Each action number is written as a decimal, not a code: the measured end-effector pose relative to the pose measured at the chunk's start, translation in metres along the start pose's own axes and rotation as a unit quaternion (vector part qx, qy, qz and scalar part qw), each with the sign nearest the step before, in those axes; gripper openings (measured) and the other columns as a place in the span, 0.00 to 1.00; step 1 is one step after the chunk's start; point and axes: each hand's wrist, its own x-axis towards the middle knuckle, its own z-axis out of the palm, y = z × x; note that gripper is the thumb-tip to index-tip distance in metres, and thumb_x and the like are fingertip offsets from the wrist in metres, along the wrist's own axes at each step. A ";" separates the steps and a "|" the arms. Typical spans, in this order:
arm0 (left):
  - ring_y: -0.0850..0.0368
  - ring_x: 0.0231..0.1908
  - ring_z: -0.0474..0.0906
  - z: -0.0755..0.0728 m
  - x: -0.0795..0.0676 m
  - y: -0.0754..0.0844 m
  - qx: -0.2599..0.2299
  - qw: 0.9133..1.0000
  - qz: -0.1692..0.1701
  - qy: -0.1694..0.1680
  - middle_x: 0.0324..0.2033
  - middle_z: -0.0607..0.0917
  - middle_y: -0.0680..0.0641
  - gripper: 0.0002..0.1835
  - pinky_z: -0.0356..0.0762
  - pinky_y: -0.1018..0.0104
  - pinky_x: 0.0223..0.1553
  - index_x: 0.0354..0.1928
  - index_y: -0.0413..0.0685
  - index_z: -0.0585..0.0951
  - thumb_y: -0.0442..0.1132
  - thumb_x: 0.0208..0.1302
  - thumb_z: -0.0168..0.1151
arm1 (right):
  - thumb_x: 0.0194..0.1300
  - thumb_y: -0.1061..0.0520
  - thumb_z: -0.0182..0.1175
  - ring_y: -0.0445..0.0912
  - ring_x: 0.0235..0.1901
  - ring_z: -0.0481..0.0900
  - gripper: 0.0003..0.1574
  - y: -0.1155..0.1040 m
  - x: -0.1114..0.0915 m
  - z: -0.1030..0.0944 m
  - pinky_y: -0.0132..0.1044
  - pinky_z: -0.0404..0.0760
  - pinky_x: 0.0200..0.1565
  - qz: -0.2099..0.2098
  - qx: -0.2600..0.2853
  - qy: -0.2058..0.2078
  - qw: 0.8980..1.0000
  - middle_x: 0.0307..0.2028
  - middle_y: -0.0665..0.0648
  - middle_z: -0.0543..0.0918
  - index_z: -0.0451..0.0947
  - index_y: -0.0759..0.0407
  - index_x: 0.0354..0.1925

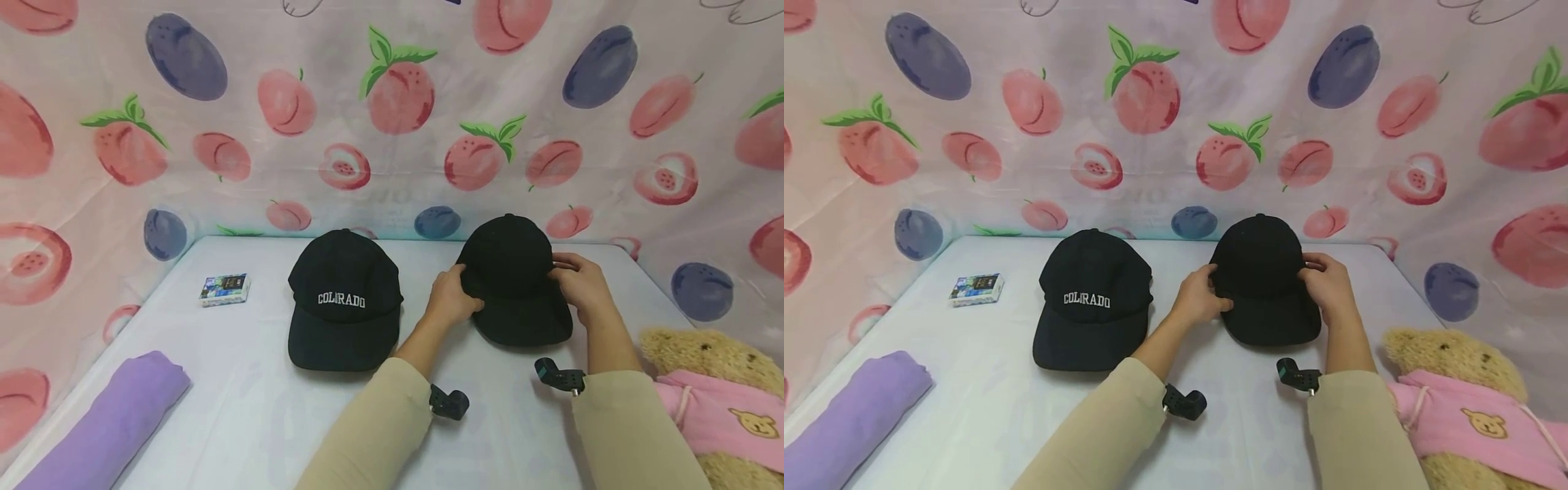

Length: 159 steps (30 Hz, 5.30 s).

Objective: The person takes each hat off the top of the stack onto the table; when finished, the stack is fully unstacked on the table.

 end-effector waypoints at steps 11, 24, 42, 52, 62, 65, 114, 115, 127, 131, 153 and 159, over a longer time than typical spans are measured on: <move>0.43 0.74 0.66 0.008 0.002 -0.005 -0.013 0.998 0.027 -0.049 0.73 0.71 0.38 0.44 0.67 0.53 0.73 0.77 0.43 0.65 0.37 0.60 0.73 | 0.74 0.58 0.49 0.43 0.47 0.71 0.35 0.013 0.005 -0.005 0.33 0.74 0.37 0.034 0.012 0.015 0.999 0.65 0.65 0.76 0.64 0.63 0.76; 0.47 0.75 0.65 0.023 0.003 0.003 -0.015 0.995 0.050 -0.089 0.74 0.71 0.40 0.47 0.65 0.59 0.74 0.77 0.41 0.66 0.38 0.55 0.75 | 0.72 0.60 0.47 0.48 0.49 0.71 0.34 0.027 0.010 -0.010 0.33 0.70 0.47 0.060 0.018 0.076 0.995 0.67 0.66 0.71 0.67 0.62 0.74; 0.54 0.50 0.77 0.038 0.000 0.006 -0.065 0.997 0.007 -0.050 0.55 0.82 0.43 0.44 0.76 0.60 0.64 0.76 0.43 0.69 0.33 0.55 0.75 | 0.73 0.57 0.47 0.51 0.63 0.68 0.35 0.027 0.004 -0.003 0.39 0.71 0.60 0.104 0.066 0.122 0.985 0.74 0.64 0.67 0.66 0.57 0.76; 0.44 0.66 0.75 0.043 0.002 0.005 -0.012 0.999 0.036 -0.006 0.64 0.79 0.37 0.40 0.73 0.59 0.68 0.72 0.39 0.72 0.31 0.56 0.74 | 0.73 0.58 0.47 0.55 0.65 0.73 0.34 0.019 -0.016 0.014 0.45 0.72 0.62 0.095 0.048 0.152 0.983 0.70 0.66 0.74 0.67 0.57 0.76; 0.44 0.66 0.76 0.045 -0.001 0.007 -0.020 0.999 0.032 0.012 0.63 0.81 0.38 0.39 0.74 0.59 0.68 0.72 0.39 0.73 0.31 0.56 0.75 | 0.71 0.57 0.52 0.69 0.73 0.63 0.42 0.020 -0.031 0.017 0.61 0.61 0.74 0.051 -0.070 0.105 0.991 0.73 0.75 0.66 0.56 0.64 0.79; 0.44 0.66 0.76 0.044 -0.001 0.007 -0.014 0.999 0.029 0.014 0.64 0.81 0.38 0.38 0.74 0.59 0.68 0.71 0.39 0.73 0.32 0.57 0.75 | 0.70 0.53 0.58 0.72 0.75 0.57 0.52 0.021 -0.031 0.017 0.65 0.57 0.74 0.029 -0.105 0.058 0.992 0.75 0.79 0.58 0.45 0.68 0.81; 0.49 0.55 0.83 0.010 -0.017 -0.009 -0.117 0.992 0.027 -0.026 0.56 0.86 0.43 0.20 0.82 0.61 0.52 0.58 0.45 0.85 0.36 0.63 0.71 | 0.72 0.42 0.60 0.80 0.72 0.53 0.62 0.035 -0.013 0.004 0.73 0.55 0.71 0.077 -0.196 0.096 0.973 0.74 0.84 0.50 0.34 0.66 0.81; 0.49 0.55 0.83 0.008 -0.017 -0.009 -0.118 0.992 0.029 -0.028 0.56 0.86 0.42 0.20 0.82 0.61 0.52 0.58 0.45 0.85 0.36 0.63 0.70 | 0.72 0.43 0.60 0.80 0.72 0.53 0.61 0.033 -0.013 0.004 0.74 0.55 0.71 0.077 -0.191 0.095 0.974 0.75 0.84 0.49 0.33 0.66 0.81; 0.49 0.54 0.83 -0.006 -0.020 -0.019 -0.123 0.992 0.024 -0.029 0.55 0.86 0.43 0.20 0.82 0.60 0.51 0.58 0.45 0.85 0.37 0.63 0.70 | 0.74 0.45 0.56 0.81 0.71 0.54 0.59 0.033 -0.010 0.004 0.73 0.55 0.71 0.082 -0.190 0.101 0.973 0.73 0.86 0.48 0.30 0.66 0.81; 0.49 0.54 0.83 -0.011 -0.023 -0.020 -0.123 0.991 0.027 -0.032 0.55 0.86 0.43 0.20 0.82 0.61 0.52 0.58 0.45 0.85 0.37 0.63 0.70 | 0.75 0.43 0.53 0.83 0.70 0.53 0.59 0.035 -0.007 0.002 0.74 0.53 0.70 0.082 -0.199 0.099 0.972 0.73 0.86 0.47 0.28 0.65 0.81; 0.58 0.46 0.82 -0.013 -0.048 -0.031 -0.131 0.989 0.049 -0.044 0.49 0.88 0.43 0.17 0.79 0.69 0.46 0.53 0.43 0.86 0.37 0.63 0.68 | 0.75 0.41 0.45 0.81 0.73 0.45 0.59 0.042 0.006 -0.005 0.73 0.45 0.73 0.103 -0.218 0.109 0.964 0.75 0.86 0.40 0.22 0.67 0.80; 0.62 0.45 0.82 -0.020 -0.052 -0.037 -0.160 0.985 0.045 -0.050 0.43 0.88 0.49 0.15 0.79 0.70 0.45 0.53 0.43 0.86 0.37 0.65 0.68 | 0.74 0.41 0.45 0.81 0.73 0.46 0.59 0.046 0.014 -0.007 0.73 0.45 0.72 0.103 -0.218 0.108 0.964 0.74 0.86 0.40 0.22 0.66 0.80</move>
